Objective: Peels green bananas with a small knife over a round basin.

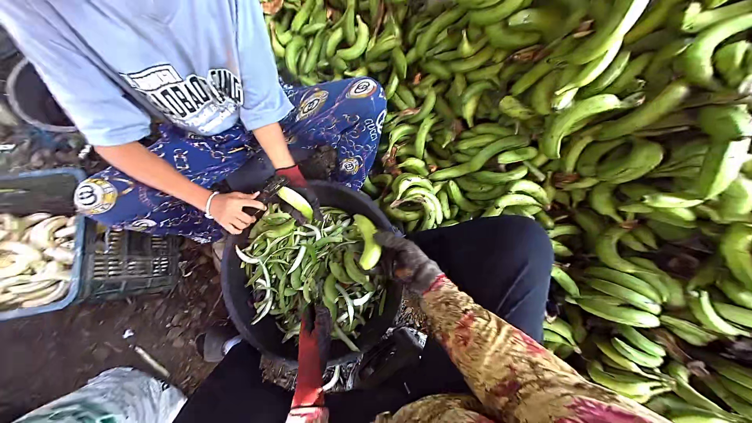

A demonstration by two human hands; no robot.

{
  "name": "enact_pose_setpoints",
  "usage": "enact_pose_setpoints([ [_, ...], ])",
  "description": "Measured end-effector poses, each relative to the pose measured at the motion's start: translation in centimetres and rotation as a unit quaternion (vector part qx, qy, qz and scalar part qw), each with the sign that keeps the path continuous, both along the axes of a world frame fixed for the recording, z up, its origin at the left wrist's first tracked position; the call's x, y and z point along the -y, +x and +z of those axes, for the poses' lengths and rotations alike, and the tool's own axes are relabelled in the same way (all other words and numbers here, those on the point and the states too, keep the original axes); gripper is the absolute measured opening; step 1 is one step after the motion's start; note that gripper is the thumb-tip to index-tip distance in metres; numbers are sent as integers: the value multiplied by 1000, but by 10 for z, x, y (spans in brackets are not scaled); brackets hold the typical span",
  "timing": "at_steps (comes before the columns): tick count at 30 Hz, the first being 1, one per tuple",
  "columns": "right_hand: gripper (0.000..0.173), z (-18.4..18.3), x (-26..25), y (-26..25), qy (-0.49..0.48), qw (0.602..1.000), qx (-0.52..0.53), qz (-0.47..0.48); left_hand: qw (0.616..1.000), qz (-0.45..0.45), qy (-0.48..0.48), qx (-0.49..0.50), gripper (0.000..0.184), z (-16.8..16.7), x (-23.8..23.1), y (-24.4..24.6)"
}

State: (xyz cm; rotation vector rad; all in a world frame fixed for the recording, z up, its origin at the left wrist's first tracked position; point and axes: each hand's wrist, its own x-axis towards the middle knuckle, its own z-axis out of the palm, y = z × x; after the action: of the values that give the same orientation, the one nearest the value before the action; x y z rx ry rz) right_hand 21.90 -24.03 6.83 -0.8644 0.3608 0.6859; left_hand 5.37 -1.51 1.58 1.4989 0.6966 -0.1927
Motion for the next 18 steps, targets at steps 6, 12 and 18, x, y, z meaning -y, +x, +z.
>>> enact_pose_setpoints([
  [6,57,-2,-26,5,-116,992,-4,38,997,-17,-10,70,46,21,22,-9],
  [12,47,-6,-48,-32,-165,981,3,100,969,-161,165,92,50,37,31,-12],
  [18,48,-8,-49,-45,-157,984,-32,75,946,-214,216,115,54,42,35,-23],
])
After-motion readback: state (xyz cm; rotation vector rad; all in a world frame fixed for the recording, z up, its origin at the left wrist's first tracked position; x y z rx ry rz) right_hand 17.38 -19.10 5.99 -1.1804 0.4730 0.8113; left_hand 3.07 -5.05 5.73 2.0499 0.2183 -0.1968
